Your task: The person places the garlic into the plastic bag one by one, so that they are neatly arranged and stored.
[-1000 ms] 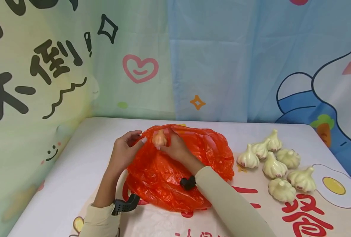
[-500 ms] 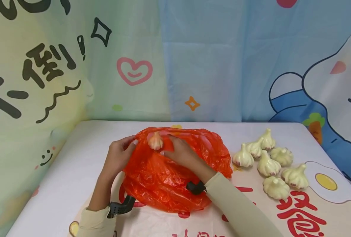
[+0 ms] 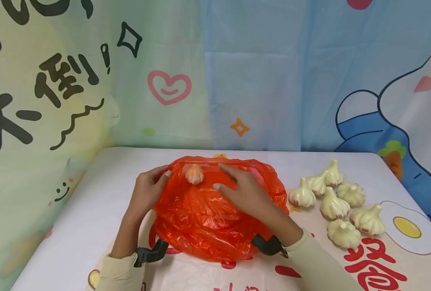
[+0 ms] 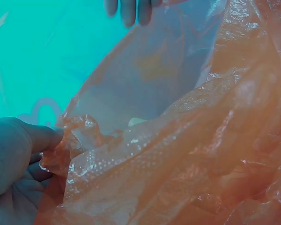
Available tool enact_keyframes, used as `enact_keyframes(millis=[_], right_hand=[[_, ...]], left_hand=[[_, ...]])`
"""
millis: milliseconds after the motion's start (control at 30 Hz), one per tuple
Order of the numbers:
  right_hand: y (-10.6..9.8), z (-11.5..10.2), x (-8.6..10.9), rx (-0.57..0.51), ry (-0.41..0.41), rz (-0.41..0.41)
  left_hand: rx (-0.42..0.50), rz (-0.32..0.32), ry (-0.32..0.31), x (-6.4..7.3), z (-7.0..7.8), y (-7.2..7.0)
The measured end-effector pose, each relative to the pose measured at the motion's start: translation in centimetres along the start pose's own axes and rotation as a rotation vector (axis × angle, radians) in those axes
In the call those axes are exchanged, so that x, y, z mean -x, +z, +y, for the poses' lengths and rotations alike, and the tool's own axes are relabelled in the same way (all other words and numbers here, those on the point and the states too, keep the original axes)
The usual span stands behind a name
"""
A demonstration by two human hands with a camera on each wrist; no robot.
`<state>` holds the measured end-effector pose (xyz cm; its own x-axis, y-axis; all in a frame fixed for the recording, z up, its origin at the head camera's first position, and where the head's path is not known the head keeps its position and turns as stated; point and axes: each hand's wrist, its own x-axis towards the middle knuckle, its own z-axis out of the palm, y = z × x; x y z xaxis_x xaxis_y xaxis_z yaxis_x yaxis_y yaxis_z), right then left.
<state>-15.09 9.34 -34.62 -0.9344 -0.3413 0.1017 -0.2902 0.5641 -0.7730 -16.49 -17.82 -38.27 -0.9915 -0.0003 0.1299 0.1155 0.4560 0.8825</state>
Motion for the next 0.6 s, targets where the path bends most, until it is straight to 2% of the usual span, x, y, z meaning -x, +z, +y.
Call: enact_keyframes(millis=[100, 233, 400, 600], right_hand=[[-1.4, 0.8, 0.9, -0.031, -0.045, 0.072], [-3.3, 2.2, 2.3, -0.046, -0.031, 0.171], [-4.9, 3.9, 4.0, 0.007, 0.020, 0.235], [-6.5, 5.3, 5.8, 0.054, -0.002, 0.318]], left_hand=[[0.009, 0.001, 0.000, 0.0, 0.0, -0.1], [0.010, -0.004, -0.004, -0.1, 0.1, 0.0], [0.004, -0.006, -0.013, 0.0, 0.1, 0.1], [-0.001, -0.006, -0.019, 0.0, 0.1, 0.1]])
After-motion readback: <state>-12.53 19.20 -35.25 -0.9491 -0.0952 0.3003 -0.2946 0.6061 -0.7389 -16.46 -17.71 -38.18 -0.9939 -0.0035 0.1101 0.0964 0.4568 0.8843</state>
